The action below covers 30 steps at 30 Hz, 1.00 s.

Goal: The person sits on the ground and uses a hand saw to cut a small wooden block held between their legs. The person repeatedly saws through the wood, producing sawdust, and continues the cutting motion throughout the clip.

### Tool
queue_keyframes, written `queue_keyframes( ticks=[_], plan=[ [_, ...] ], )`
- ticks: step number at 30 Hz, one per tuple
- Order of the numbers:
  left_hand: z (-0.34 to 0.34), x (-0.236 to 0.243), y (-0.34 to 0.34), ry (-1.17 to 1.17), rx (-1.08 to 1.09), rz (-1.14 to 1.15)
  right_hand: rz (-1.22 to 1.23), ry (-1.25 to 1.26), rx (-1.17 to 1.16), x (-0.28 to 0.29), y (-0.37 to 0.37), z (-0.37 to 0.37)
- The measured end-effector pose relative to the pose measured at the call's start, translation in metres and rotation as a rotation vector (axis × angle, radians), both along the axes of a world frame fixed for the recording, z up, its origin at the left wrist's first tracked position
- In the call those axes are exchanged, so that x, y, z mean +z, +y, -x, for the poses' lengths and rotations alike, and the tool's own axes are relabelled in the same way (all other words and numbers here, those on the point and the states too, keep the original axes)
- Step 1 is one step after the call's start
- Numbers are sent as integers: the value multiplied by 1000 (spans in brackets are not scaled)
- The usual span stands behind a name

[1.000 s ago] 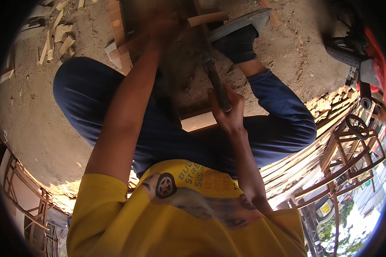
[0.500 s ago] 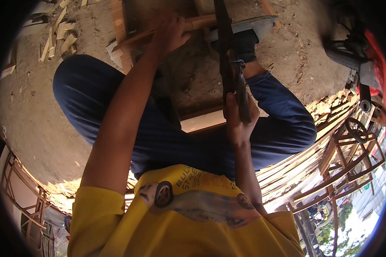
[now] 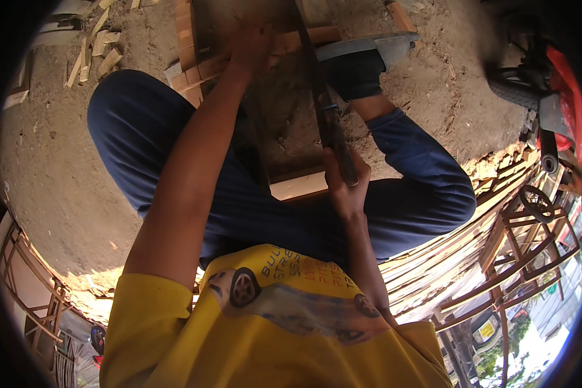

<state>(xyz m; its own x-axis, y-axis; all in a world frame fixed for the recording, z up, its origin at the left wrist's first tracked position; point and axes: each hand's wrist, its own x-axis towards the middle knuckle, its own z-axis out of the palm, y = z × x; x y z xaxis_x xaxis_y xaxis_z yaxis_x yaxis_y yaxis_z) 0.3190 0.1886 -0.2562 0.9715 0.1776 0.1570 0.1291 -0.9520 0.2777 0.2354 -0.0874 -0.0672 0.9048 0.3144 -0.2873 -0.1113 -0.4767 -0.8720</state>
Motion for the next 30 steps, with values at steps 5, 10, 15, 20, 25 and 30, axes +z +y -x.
queue_keyframes(
  ticks=[5, 10, 15, 20, 25, 30],
  plan=[
    [-5, -12, -12, 78, 88, -64, 38, 11, 14, -5, -1, 0],
    [-2, -18, -6, -1, 33, -23, 20, 27, 35, -6, 14, -8],
    [-3, -14, -3, 99, 40, 73, 29, 69, 56, -8, 29, -17],
    [-9, 8, -2, 235, 57, 148, -14, 39, 72, -20, 36, -24],
    [-8, 14, -3, 245, 71, 153, 1, 73, 65, -15, 43, -28],
    [-9, 9, -4, 197, 71, 149, -22, 61, 52, -17, 44, -28]
  ],
)
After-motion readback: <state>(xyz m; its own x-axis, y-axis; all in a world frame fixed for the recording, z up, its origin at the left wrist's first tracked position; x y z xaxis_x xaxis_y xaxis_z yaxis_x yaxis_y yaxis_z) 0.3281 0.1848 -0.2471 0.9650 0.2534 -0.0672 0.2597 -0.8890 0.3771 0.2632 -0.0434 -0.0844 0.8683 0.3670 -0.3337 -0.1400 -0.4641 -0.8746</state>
